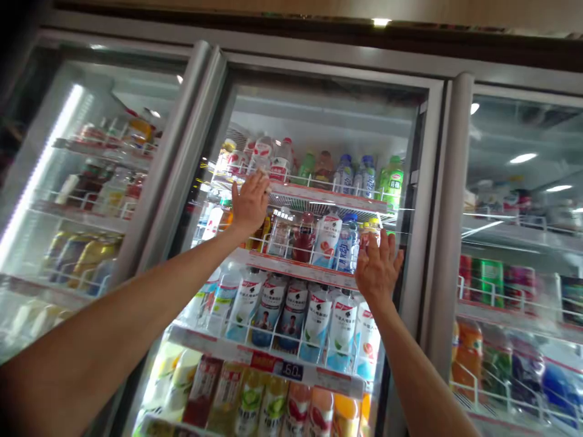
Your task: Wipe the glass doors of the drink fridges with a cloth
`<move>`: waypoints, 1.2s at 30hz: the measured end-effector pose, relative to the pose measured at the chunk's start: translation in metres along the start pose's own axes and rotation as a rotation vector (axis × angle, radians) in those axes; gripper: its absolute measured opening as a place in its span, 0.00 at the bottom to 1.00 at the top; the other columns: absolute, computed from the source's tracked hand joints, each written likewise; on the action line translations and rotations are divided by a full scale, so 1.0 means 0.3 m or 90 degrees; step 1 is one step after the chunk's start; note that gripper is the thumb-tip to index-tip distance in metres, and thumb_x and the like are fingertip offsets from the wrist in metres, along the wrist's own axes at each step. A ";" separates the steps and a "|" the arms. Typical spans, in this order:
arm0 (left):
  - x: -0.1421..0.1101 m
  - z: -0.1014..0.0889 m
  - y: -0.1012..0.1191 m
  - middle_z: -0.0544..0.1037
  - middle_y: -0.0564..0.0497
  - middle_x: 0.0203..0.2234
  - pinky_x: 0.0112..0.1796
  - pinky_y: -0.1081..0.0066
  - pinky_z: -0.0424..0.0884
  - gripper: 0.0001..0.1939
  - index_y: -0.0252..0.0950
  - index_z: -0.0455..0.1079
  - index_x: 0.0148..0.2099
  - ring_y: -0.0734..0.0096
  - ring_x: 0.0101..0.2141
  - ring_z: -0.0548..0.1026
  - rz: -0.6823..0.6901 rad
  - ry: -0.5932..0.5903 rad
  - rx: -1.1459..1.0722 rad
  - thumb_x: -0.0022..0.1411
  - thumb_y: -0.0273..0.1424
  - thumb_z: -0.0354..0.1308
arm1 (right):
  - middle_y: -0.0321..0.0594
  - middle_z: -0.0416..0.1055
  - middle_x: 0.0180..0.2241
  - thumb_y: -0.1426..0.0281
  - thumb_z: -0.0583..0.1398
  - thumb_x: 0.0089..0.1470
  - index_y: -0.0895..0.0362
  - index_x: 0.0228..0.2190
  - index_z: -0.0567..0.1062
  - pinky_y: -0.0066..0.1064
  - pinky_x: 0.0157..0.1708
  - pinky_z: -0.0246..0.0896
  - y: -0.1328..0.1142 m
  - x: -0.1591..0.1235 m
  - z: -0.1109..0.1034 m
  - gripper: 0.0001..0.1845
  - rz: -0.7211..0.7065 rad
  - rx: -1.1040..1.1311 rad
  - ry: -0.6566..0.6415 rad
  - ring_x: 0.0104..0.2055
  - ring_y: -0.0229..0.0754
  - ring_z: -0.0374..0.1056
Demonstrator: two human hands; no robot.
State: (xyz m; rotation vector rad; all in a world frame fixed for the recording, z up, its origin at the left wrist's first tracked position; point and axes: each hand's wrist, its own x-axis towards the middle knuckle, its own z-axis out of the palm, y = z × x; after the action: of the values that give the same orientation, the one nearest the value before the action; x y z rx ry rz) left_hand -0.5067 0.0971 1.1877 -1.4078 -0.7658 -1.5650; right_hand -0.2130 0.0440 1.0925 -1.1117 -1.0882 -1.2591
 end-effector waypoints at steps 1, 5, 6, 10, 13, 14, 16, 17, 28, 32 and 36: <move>-0.026 -0.001 0.011 0.61 0.45 0.58 0.59 0.47 0.45 0.19 0.38 0.63 0.55 0.60 0.59 0.57 0.014 -0.009 0.000 0.64 0.27 0.41 | 0.48 0.53 0.60 0.64 0.48 0.57 0.56 0.56 0.60 0.53 0.59 0.41 0.002 -0.001 0.000 0.26 -0.001 0.000 0.003 0.64 0.50 0.45; -0.195 -0.016 0.102 0.59 0.54 0.60 0.61 0.55 0.44 0.20 0.44 0.61 0.56 0.71 0.61 0.52 0.425 -0.101 -0.063 0.64 0.27 0.43 | 0.48 0.54 0.60 0.65 0.47 0.57 0.57 0.55 0.62 0.53 0.58 0.41 -0.001 0.002 -0.005 0.25 -0.004 0.008 0.004 0.63 0.50 0.47; -0.218 -0.023 0.098 0.59 0.56 0.60 0.62 0.56 0.43 0.20 0.45 0.60 0.56 0.73 0.61 0.52 0.474 -0.118 -0.070 0.64 0.27 0.43 | 0.48 0.54 0.60 0.65 0.47 0.57 0.58 0.55 0.62 0.53 0.58 0.41 -0.003 0.003 -0.006 0.25 -0.002 0.009 0.005 0.63 0.51 0.47; -0.182 -0.064 -0.076 0.60 0.50 0.59 0.61 0.50 0.43 0.20 0.41 0.60 0.57 0.67 0.59 0.57 0.166 -0.063 -0.021 0.64 0.27 0.41 | 0.51 0.55 0.59 0.64 0.46 0.57 0.60 0.54 0.63 0.54 0.57 0.42 -0.007 0.003 -0.002 0.26 -0.008 0.015 0.012 0.63 0.52 0.47; -0.171 -0.087 -0.166 0.60 0.47 0.59 0.59 0.47 0.46 0.18 0.38 0.62 0.55 0.61 0.59 0.57 -0.077 -0.003 0.015 0.65 0.28 0.40 | 0.52 0.56 0.59 0.61 0.45 0.57 0.60 0.54 0.64 0.53 0.57 0.41 0.000 0.002 0.013 0.27 -0.002 0.004 0.025 0.62 0.53 0.48; -0.193 -0.091 -0.157 0.60 0.47 0.59 0.59 0.48 0.47 0.18 0.38 0.63 0.54 0.62 0.60 0.56 -0.068 -0.004 0.012 0.65 0.29 0.40 | 0.52 0.56 0.59 0.60 0.45 0.56 0.59 0.54 0.64 0.52 0.57 0.42 0.004 0.002 0.019 0.28 0.003 -0.002 0.030 0.62 0.54 0.49; -0.265 -0.094 -0.097 0.61 0.50 0.59 0.60 0.53 0.47 0.18 0.40 0.63 0.54 0.67 0.60 0.54 0.096 -0.037 -0.017 0.65 0.29 0.40 | 0.51 0.57 0.58 0.58 0.44 0.56 0.59 0.53 0.65 0.51 0.57 0.42 0.016 0.001 0.030 0.29 0.004 -0.009 0.039 0.62 0.54 0.50; -0.304 -0.095 -0.065 0.61 0.52 0.58 0.61 0.55 0.47 0.18 0.41 0.63 0.54 0.71 0.61 0.53 0.211 -0.058 -0.037 0.65 0.29 0.40 | 0.51 0.57 0.58 0.58 0.43 0.56 0.59 0.53 0.66 0.50 0.57 0.42 0.022 0.001 0.035 0.30 0.002 -0.010 0.042 0.62 0.53 0.50; -0.287 -0.152 -0.309 0.57 0.39 0.60 0.60 0.50 0.44 0.19 0.32 0.60 0.55 0.61 0.61 0.51 -0.110 -0.012 0.028 0.65 0.29 0.39 | 0.51 0.60 0.57 0.57 0.44 0.54 0.60 0.52 0.67 0.46 0.57 0.41 0.017 0.002 0.041 0.31 0.015 -0.014 0.069 0.61 0.52 0.52; -0.421 -0.122 -0.081 0.63 0.58 0.57 0.62 0.65 0.44 0.17 0.45 0.64 0.52 0.78 0.61 0.52 0.213 -0.122 -0.046 0.66 0.30 0.40 | 0.51 0.59 0.57 0.61 0.47 0.53 0.60 0.52 0.67 0.44 0.57 0.41 0.002 0.003 0.015 0.28 0.026 0.002 0.035 0.62 0.50 0.50; -0.400 -0.141 -0.123 0.61 0.59 0.58 0.62 0.58 0.41 0.18 0.48 0.61 0.54 0.77 0.62 0.49 0.262 -0.196 -0.060 0.66 0.30 0.39 | 0.50 0.58 0.58 0.64 0.50 0.53 0.59 0.53 0.66 0.44 0.57 0.41 -0.019 0.004 -0.009 0.27 0.049 0.004 0.006 0.62 0.50 0.49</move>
State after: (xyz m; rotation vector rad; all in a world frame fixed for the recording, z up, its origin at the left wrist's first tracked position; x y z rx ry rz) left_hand -0.5610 0.0998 1.0667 -1.7722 -0.5360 -1.0928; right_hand -0.2187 0.0412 1.0935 -1.1310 -1.0321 -1.1993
